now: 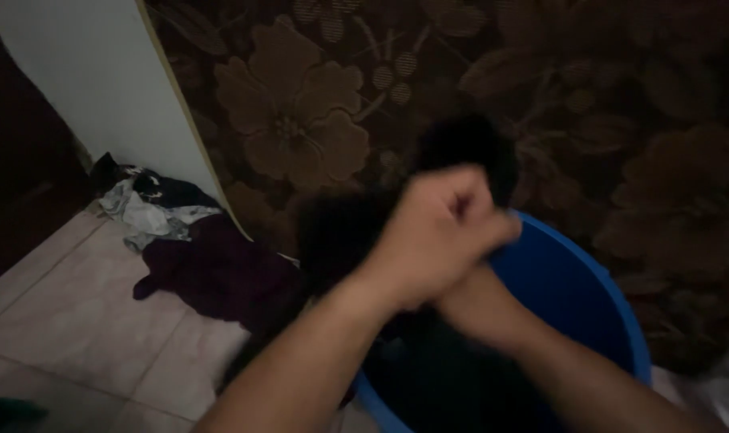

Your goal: The person picks up clothes, organizes items into a bucket and stool, and sorts through papers and a wallet.

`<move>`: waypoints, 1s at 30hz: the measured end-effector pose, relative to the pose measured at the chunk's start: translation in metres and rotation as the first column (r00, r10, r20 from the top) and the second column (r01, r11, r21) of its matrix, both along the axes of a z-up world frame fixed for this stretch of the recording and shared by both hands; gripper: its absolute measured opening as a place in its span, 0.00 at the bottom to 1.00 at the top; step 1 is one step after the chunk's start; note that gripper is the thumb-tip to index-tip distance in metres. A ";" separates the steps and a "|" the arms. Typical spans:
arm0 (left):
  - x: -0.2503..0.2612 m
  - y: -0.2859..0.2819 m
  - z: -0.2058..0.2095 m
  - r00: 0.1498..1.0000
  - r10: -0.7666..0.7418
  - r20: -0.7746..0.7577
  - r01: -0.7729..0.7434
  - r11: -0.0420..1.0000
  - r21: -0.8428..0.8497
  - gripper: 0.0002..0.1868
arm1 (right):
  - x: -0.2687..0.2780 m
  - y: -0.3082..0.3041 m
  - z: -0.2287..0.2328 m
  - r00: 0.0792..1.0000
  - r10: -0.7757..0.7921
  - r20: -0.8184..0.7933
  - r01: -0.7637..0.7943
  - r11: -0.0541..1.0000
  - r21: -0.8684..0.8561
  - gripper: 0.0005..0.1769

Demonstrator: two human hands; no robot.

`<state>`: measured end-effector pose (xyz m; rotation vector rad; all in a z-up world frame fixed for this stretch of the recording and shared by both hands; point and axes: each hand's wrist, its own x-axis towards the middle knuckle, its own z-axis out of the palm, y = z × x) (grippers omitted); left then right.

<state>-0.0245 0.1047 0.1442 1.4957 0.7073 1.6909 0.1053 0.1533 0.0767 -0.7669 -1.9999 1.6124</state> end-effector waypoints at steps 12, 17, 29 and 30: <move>-0.160 -0.073 -0.176 0.395 0.498 -0.772 -0.663 0.736 0.136 0.34 | -0.001 0.003 0.023 0.824 -0.409 -0.391 0.086 0.774 -0.628 0.18; -0.132 -0.095 -0.203 0.984 0.106 -0.144 -0.178 0.570 -0.802 0.44 | -0.004 0.000 0.017 0.817 -0.443 -0.369 0.050 0.693 -0.719 0.20; -0.182 -0.036 -0.127 0.726 0.571 -0.382 -0.687 0.617 -0.384 0.27 | 0.058 0.028 0.007 0.793 -0.603 0.085 0.529 0.614 -0.586 0.19; -0.148 -0.046 -0.074 0.757 0.571 -0.317 -0.653 0.648 -0.392 0.24 | 0.066 0.040 -0.001 0.802 -0.593 0.068 0.521 0.639 -0.566 0.19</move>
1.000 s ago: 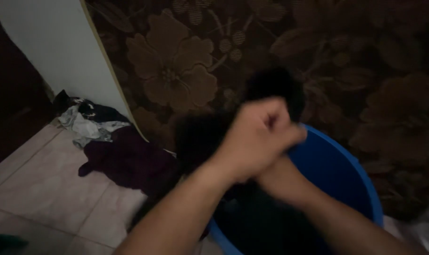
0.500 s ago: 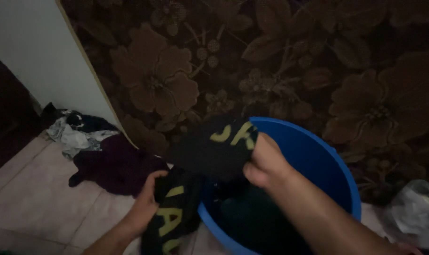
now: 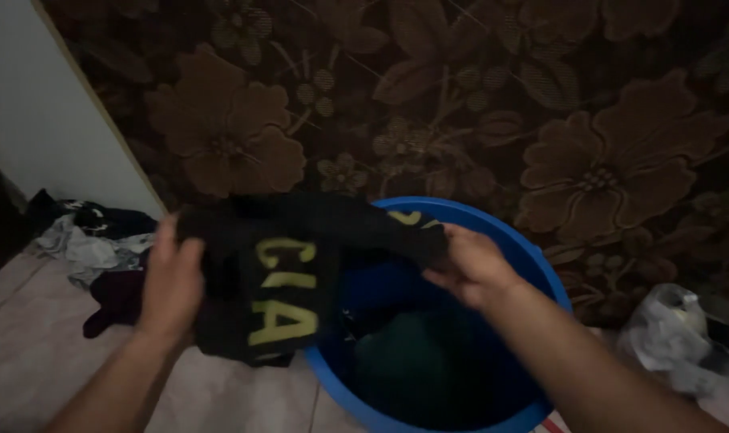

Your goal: The person picks up clothes, organizes items into a bucket and stool, and sorts through papers and a wallet.

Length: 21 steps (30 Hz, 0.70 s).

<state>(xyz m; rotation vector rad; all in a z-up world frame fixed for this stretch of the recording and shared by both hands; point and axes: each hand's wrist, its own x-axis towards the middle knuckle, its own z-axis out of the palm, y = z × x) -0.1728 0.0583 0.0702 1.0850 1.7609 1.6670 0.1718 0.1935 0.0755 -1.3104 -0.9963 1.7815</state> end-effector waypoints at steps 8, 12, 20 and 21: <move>0.108 -0.001 0.049 0.862 -0.426 -0.275 0.503 0.787 0.357 0.30 | 0.023 -0.011 0.062 0.983 -0.091 0.157 0.063 0.982 0.178 0.16; 0.137 -0.002 0.055 0.530 -0.700 -0.479 0.731 0.664 -0.161 0.27 | 0.027 -0.016 0.074 0.952 0.017 0.304 -0.087 0.972 0.220 0.27; 0.158 0.005 0.028 0.176 -0.966 -0.187 0.656 0.257 -0.710 0.20 | 0.032 -0.024 0.030 0.855 0.400 0.329 -0.488 0.836 0.252 0.39; 0.161 0.004 0.024 0.163 -0.976 -0.144 0.544 0.211 -0.812 0.18 | 0.030 -0.028 0.027 0.833 0.458 0.310 -0.521 0.838 0.163 0.39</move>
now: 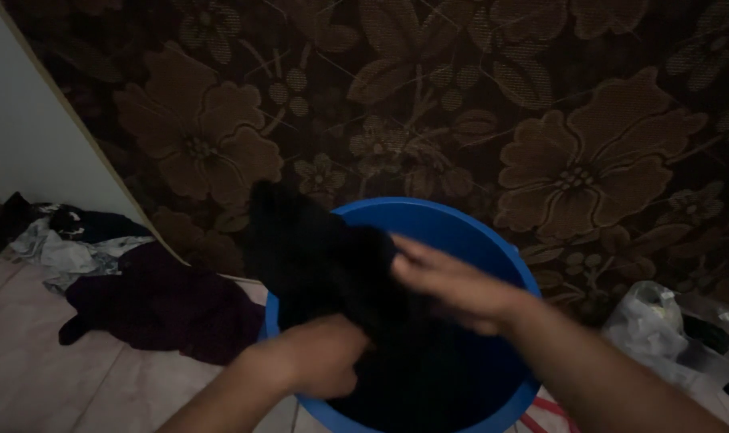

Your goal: The person picks up clothes, organizes items into a bucket and stool, and sorts through papers and a wallet.

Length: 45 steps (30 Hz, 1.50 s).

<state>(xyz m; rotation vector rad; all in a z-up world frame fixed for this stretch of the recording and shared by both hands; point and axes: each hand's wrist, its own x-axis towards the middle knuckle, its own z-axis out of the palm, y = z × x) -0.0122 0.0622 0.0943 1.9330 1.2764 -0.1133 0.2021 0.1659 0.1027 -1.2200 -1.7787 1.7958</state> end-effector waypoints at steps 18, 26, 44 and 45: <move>-0.180 0.034 -0.096 -0.244 0.484 0.840 -0.823 0.355 -0.443 0.08 | -0.019 -0.016 0.011 0.964 0.098 0.249 -0.248 0.673 0.697 0.44; -0.181 0.030 -0.199 -0.103 0.758 0.644 -0.954 0.108 -0.280 0.10 | -0.101 -0.029 -0.011 0.968 -0.005 0.250 -0.113 0.884 0.454 0.26; -0.257 0.004 -0.377 0.328 0.938 0.116 -0.835 0.230 0.500 0.30 | -0.121 -0.026 -0.023 0.819 0.124 0.560 -0.340 0.892 0.299 0.15; -0.252 0.006 -0.373 0.182 0.945 0.272 -0.904 0.052 0.425 0.23 | -0.120 -0.025 -0.029 0.875 0.063 0.480 -0.264 0.894 0.363 0.15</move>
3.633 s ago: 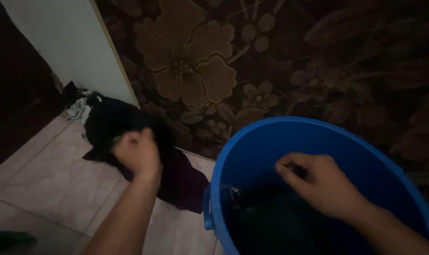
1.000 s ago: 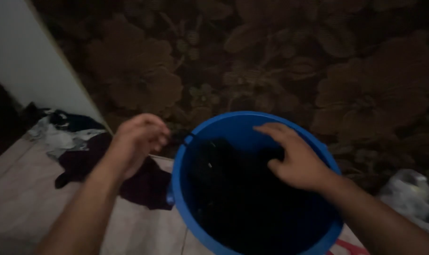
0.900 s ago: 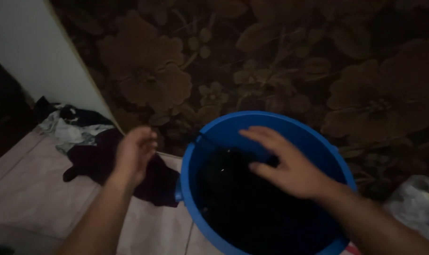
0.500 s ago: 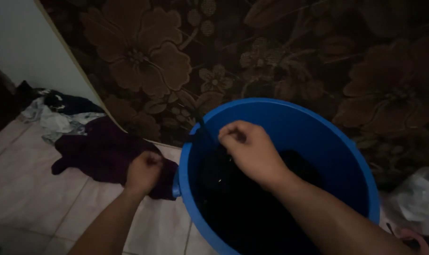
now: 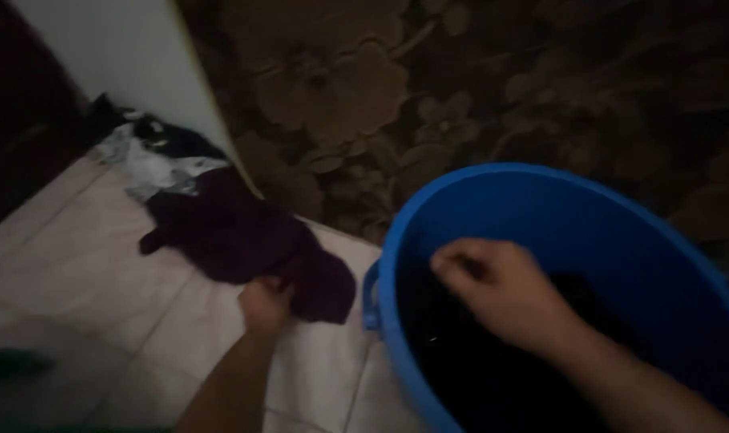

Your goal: The person picks up clothes, organizes items into a bucket and stool, and sorts through papers and a wallet.

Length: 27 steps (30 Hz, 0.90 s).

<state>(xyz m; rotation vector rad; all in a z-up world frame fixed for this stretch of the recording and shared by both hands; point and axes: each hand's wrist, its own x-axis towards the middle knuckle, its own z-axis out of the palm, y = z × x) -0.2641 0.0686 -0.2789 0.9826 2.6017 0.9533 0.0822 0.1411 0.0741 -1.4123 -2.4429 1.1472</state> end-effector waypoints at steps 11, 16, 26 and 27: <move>0.028 0.005 0.159 0.551 -0.059 0.832 -0.467 0.805 0.366 0.10 | -0.055 -0.034 0.032 0.847 0.125 -0.516 -0.059 0.988 0.143 0.18; 0.049 -0.011 0.263 0.333 -0.194 0.923 -0.576 0.733 0.362 0.05 | -0.098 -0.026 0.018 0.800 0.243 -0.549 -0.212 0.970 0.120 0.21; 0.059 -0.018 0.348 0.183 -0.793 0.582 -0.552 0.407 0.728 0.05 | -0.122 -0.017 -0.007 0.912 0.302 -0.278 -0.247 0.945 0.216 0.55; 0.067 -0.019 0.357 0.123 -0.894 0.431 -0.476 0.328 0.816 0.03 | -0.127 -0.010 -0.021 0.875 0.396 -0.279 -0.280 0.883 0.375 0.61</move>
